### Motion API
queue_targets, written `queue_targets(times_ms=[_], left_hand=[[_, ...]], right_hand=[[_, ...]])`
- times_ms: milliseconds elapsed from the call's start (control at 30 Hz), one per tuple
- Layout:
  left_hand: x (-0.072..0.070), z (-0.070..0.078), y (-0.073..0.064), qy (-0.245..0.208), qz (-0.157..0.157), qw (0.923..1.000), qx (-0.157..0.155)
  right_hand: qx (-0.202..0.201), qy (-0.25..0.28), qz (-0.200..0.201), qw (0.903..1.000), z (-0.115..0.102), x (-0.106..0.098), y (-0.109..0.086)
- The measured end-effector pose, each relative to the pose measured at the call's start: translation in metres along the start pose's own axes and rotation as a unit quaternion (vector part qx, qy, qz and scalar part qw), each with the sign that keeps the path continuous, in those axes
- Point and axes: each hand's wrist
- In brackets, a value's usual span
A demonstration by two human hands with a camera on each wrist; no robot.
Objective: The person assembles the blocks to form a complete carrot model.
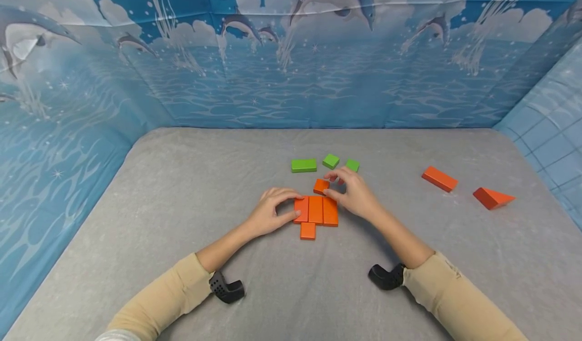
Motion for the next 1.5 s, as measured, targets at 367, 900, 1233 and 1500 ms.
queue_targets(times_ms=[367, 900, 1233, 1500], left_hand=[[-0.001, 0.001, 0.000, -0.002, -0.002, 1.0000, 0.000], [-0.002, 0.001, -0.001, -0.004, -0.002, 1.0000, 0.002], [-0.001, 0.001, 0.000, -0.004, -0.001, 1.0000, 0.001], [-0.001, 0.001, 0.000, -0.008, 0.003, 1.0000, 0.002]], right_hand=[[0.025, 0.025, -0.025, 0.9991, 0.015, 0.007, 0.003], [0.027, 0.025, -0.031, 0.9988, 0.022, 0.009, 0.003], [-0.028, 0.017, 0.010, 0.9994, 0.007, -0.002, -0.001], [-0.082, -0.001, -0.020, 0.9964, -0.019, -0.013, -0.019]])
Point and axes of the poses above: each hand's wrist, its own y-axis towards the middle knuckle, its own x-axis out of the palm, z = x × y, and after that the axes turned 12 degrees about -x, right-handed
